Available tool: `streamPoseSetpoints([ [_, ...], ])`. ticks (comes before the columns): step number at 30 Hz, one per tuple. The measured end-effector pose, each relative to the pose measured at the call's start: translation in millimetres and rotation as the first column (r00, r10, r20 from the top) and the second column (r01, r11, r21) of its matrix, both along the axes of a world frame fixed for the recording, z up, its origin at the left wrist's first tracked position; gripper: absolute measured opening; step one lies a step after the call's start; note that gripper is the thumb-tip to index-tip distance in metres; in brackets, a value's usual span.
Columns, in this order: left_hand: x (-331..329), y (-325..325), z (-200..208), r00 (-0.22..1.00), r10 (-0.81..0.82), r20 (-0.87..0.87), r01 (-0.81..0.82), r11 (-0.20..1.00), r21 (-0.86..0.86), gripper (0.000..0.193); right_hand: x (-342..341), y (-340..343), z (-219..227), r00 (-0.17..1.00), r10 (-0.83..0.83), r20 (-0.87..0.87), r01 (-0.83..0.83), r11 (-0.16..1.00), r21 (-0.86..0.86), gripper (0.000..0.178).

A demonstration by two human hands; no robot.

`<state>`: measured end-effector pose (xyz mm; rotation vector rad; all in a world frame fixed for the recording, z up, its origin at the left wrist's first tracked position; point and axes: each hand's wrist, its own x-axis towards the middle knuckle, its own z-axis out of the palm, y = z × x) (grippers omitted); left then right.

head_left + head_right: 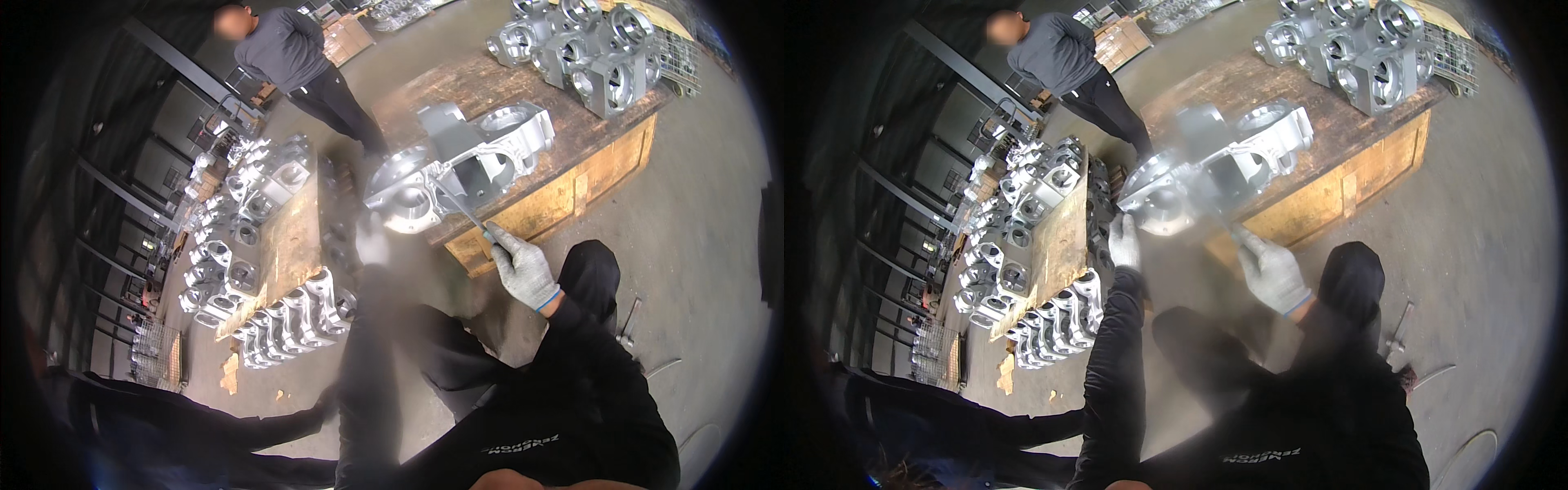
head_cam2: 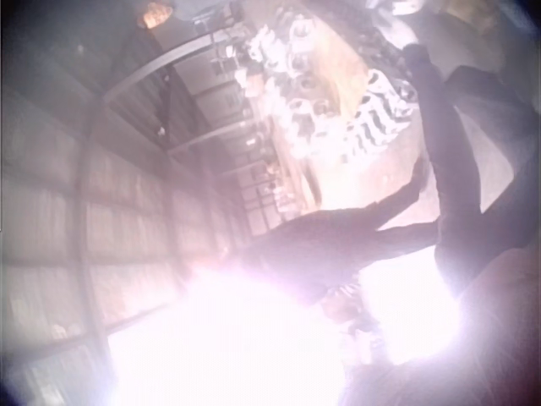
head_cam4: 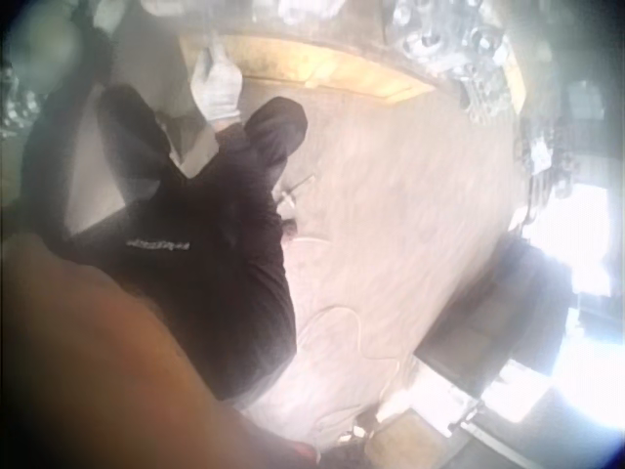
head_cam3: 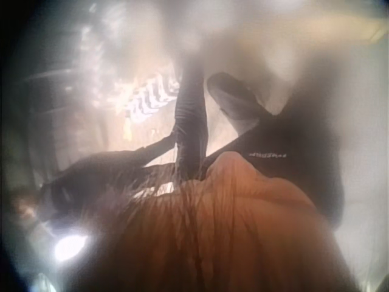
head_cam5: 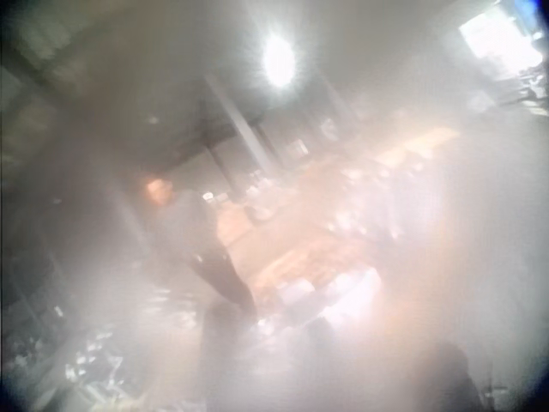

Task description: The person uses a wire brush and a sanding block to deburr and smooth a metal casting on a wooden workbench. They rotate the part to treat different surfaces, then place it on a pallet with other finished parts.

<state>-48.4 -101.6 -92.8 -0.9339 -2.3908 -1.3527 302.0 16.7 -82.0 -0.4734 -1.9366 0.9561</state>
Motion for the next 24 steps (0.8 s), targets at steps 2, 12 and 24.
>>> streamPoseSetpoints([
  [2,-7.8,4.2,-4.9,0.997,-0.04,0.061,0.037,0.998,0.047,0.044,-17.4,-1.2,-6.1,1.0,0.001,-0.005,-0.001,1.0,-0.008,0.04],
  [12,-13.1,-21.6,-0.8,0.801,-0.206,0.562,-0.004,0.937,0.349,0.048,-57.8,-29.6,-62.2,0.994,0.05,0.097,-0.033,0.985,-0.168,0.047],
  [24,-21.9,-15.5,-20.0,0.695,-0.329,0.639,-0.011,0.884,0.468,0.04,24.1,-11.0,-26.4,0.978,0.022,0.206,-0.026,1.0,0.018,0.043],
])
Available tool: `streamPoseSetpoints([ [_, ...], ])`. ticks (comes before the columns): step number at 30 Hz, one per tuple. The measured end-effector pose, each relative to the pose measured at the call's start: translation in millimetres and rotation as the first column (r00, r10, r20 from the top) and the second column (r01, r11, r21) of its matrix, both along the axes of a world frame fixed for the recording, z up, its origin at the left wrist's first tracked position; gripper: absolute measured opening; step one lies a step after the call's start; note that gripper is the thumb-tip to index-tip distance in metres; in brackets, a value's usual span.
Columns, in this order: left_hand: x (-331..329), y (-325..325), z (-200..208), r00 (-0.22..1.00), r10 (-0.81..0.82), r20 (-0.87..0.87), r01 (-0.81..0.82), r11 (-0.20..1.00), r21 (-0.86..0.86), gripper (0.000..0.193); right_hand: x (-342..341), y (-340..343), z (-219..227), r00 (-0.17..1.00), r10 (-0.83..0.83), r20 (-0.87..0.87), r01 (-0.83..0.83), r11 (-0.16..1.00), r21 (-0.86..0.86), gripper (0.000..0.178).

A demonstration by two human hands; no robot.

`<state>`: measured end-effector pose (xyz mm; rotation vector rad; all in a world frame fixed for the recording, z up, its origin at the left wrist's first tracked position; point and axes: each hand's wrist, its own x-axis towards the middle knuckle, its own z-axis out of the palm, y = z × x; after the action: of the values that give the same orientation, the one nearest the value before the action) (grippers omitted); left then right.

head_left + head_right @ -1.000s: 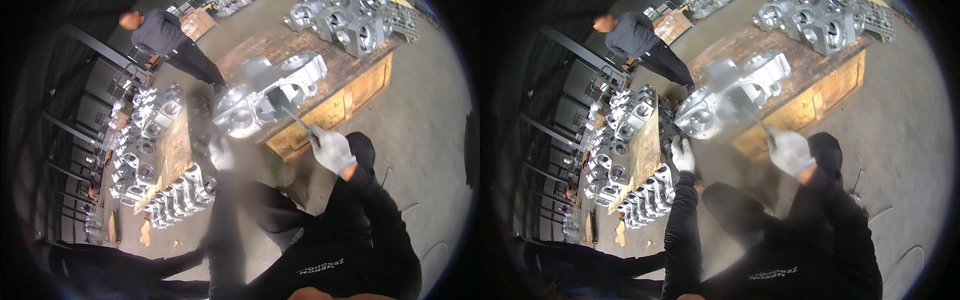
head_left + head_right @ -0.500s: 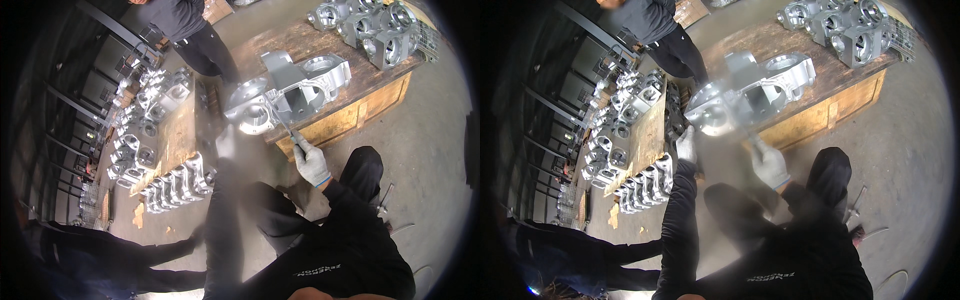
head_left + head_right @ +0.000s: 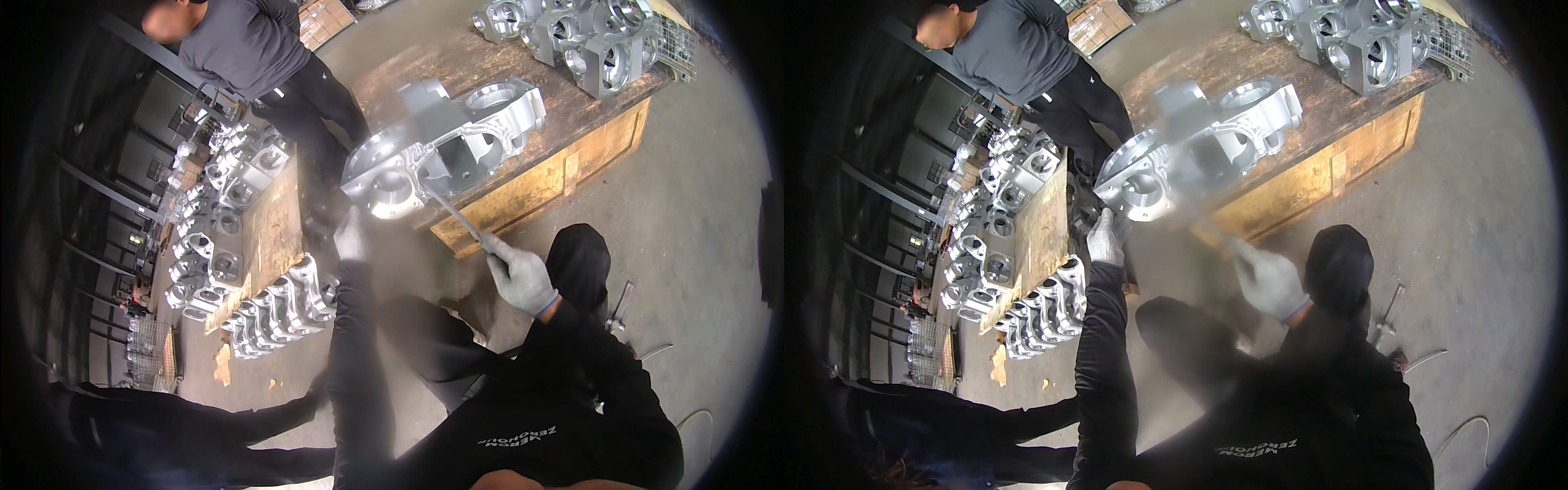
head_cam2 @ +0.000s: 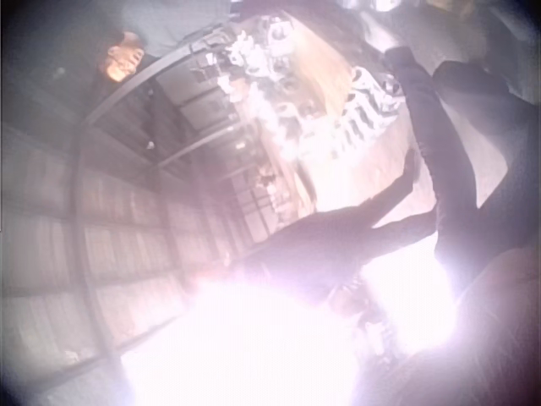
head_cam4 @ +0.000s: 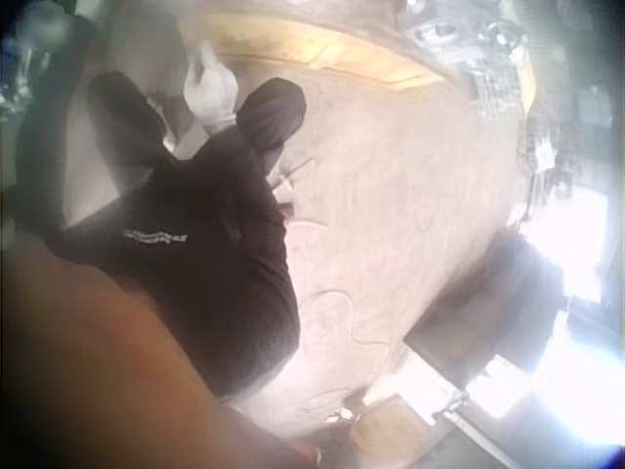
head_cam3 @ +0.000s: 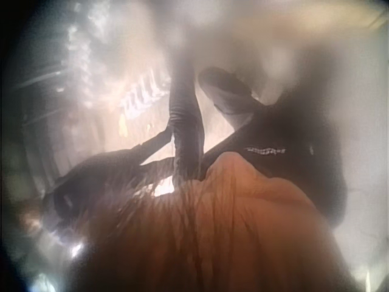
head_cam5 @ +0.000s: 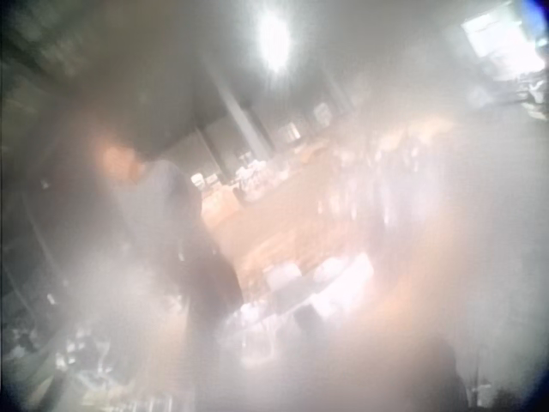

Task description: The person uses a wire brush and a sanding block to deburr and smooth a metal casting on a wooden workbench. They rotate the part to treat different surfaces, then place it on a pallet with other finished parts.

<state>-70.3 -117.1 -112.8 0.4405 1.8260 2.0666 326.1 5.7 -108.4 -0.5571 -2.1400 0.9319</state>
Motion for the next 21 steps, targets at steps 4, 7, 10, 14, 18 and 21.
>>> streamPoseSetpoints([
  [4,-0.9,-5.7,3.0,0.974,-0.096,0.205,0.081,0.993,0.083,0.044,-30.8,13.2,11.5,0.989,-0.015,-0.147,0.011,1.0,-0.028,0.044],
  [7,0.4,-11.5,11.3,0.874,-0.294,0.386,0.178,0.934,0.309,0.048,-57.4,18.9,5.6,0.994,-0.013,-0.109,0.007,0.999,-0.053,0.044],
  [10,3.1,-14.6,17.7,0.86,-0.297,0.414,0.168,0.933,0.319,0.051,-68.2,9.7,-5.6,0.989,0.001,-0.145,-0.017,0.994,-0.105,0.045],
  [14,8.8,-14.9,18.4,0.872,-0.267,0.411,0.159,0.947,0.279,0.052,-40.8,-11.3,-16.5,0.996,0.075,0.04,-0.068,0.988,-0.141,0.048],
  [18,16.8,-18.1,18.6,0.909,-0.28,0.31,0.206,0.946,0.249,0.05,10.0,-6.4,-8.8,0.995,0.085,0.058,-0.077,0.99,-0.118,0.046],
  [21,29.7,-18.5,29.3,0.923,-0.115,-0.368,0.038,0.977,-0.211,0.039,45.5,18.2,6.6,0.981,0.011,-0.195,-0.046,0.983,-0.177,0.045],
])
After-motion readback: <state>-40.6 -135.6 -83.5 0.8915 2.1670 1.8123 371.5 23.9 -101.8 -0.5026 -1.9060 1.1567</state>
